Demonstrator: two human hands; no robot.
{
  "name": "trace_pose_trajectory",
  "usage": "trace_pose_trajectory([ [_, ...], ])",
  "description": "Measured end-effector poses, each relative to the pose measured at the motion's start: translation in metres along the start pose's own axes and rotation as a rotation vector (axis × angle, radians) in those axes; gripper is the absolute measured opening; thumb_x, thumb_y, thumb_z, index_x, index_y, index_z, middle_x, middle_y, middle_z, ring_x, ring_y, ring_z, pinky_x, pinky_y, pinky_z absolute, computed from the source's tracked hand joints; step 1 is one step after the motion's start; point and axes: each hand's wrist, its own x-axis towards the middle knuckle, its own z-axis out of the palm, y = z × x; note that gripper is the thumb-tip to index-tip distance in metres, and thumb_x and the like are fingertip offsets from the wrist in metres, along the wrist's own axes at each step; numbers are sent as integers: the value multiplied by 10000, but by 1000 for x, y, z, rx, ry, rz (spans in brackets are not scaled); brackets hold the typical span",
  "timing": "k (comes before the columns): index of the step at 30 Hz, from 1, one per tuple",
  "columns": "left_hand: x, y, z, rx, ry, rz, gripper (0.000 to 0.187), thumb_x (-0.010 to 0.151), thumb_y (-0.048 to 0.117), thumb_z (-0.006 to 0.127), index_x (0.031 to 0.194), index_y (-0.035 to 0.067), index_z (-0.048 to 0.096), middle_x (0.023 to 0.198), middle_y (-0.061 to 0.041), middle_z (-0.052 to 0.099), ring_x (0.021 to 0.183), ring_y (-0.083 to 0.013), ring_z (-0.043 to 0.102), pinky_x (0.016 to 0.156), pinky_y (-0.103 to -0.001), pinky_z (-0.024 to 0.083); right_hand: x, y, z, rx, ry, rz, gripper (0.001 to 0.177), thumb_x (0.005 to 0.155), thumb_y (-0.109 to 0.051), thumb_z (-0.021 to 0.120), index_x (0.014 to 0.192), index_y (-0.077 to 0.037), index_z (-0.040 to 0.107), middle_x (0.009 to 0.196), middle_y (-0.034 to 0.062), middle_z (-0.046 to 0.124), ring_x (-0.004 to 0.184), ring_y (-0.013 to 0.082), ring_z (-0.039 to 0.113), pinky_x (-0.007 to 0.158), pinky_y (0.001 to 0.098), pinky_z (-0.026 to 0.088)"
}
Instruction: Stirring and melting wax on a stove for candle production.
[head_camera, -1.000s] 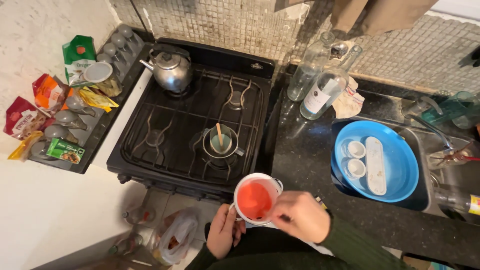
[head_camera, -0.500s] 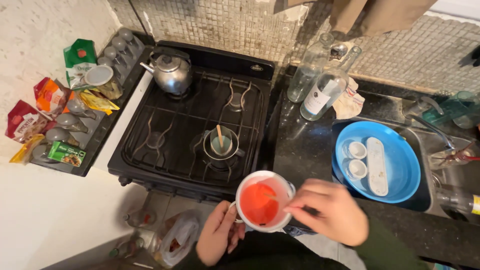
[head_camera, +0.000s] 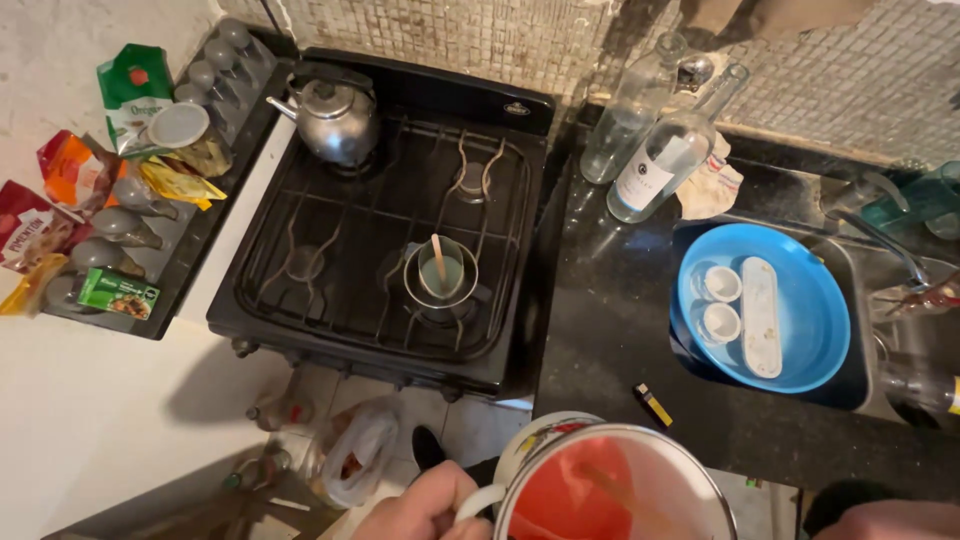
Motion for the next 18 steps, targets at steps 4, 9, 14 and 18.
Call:
trace_pose_trajectory([
  [4,8,2,2,-117,-35,153,276,987,321,624,978,45,623,724,2,616,617,-87,555,589,-234,430,11,-4,76,293,221,54,365,909,-269,705,1264,-303,628,969,0,851,855,118,898,778,328,760],
  [9,20,47,8,-160,92,55,183,1009,212,574,1011,52,663,618,-24,633,500,-100,546,490,-245,409,225,-150,-4,85,453,85,352,813,-284,749,1160,-256,694,987,4,789,922,133,838,795,316,685],
  [14,60,14,15,-526,148,40,209,1057,164,478,1068,-9,594,607,-148,637,345,-140,391,328,-268,269,294,-165,-65,-294,509,-71,120,825,-178,770,892,-93,718,835,17,642,672,197,578,551,298,476],
  [18,87,-8,15,-609,166,181,228,1072,182,451,1042,-28,534,652,-177,645,351,-154,429,323,-262,318,303,-143,-47,14,494,-84,74,781,-121,798,823,-103,739,773,-11,653,611,164,594,536,274,498],
])
